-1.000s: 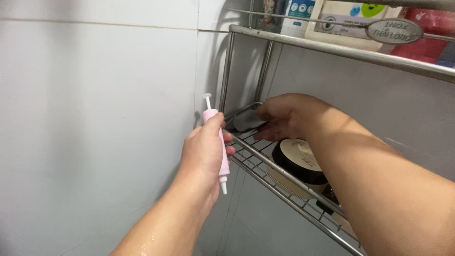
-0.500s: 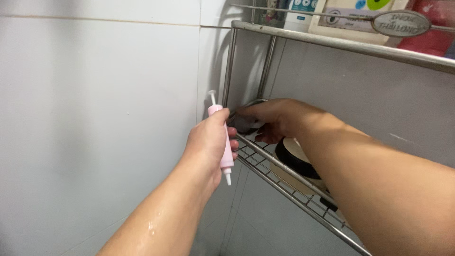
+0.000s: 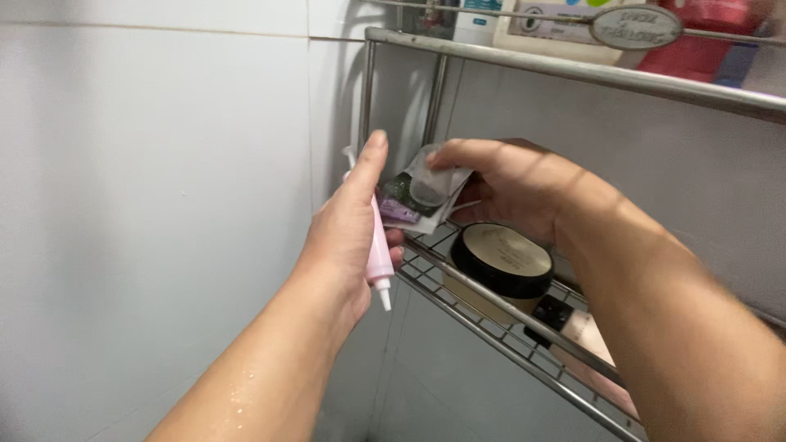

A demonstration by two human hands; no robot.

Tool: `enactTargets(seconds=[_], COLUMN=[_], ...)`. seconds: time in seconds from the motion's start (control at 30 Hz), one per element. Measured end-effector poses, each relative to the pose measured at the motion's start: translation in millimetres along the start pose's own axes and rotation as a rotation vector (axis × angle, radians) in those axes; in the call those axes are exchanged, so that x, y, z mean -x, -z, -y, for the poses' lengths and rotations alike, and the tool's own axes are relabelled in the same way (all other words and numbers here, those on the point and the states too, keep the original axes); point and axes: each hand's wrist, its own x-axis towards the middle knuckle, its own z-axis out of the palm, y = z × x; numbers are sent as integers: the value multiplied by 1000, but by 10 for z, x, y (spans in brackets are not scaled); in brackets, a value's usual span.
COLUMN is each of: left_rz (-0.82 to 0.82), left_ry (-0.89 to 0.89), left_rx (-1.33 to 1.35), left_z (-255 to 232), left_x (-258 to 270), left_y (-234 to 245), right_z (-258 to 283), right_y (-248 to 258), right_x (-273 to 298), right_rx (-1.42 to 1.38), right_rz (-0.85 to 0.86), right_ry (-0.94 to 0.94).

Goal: The person rinses a bottle and a pump dispenser under a faucet, then cleans various small items including a hair clip, a comb, and multiple cosmetic tubes by wiping and organizing them on a metal rack.

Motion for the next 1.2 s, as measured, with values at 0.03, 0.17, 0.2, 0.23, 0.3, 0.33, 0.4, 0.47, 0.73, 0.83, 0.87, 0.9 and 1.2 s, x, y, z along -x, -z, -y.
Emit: enactTargets(seconds=[0.03,0.17,0.2,0.23,0.3,0.33,0.4,0.47,0.73,0.83,0.87,0.9,1.2], left_rz=[7,47,174,306,300,291,251,209,-26,-28,-30,-37,-91], left_ry=[-10,-48,-45,-38,34,105,109,113,236,226,224,220,234], left_rx=[-13,-4,43,87,44,3,-27,-58,191,187,186,190,187], left_z=[-1,40,59,75,98,102,139,184,221,140,119,97,41], left_x=[12,-11,-7,-2,40,61,124,189,438,460,458,457,464], left_y=[-28,-57,-39,-36,-4,16,71,151,530,565,563,586,764], right_z=[-14,-75,-111,-146,-179,-189,-205,-193,314,263,208,152,23], right_y=[25,87,86,99,158,165,86,-12,-233,-442,-508,-584,-879], right_x=[70,154,174,201,258,280,311,344,80,-323,-435,-526,-596], right_rx=[-44,-115,-63,-13,12,37,66,95,703,819,829,831,827], right_rz=[11,155,201,243,220,200,193,188,-138,-9,4,10,-80], right_ry=[33,165,225,282,275,269,225,181,-20,-121,-132,-123,-146])
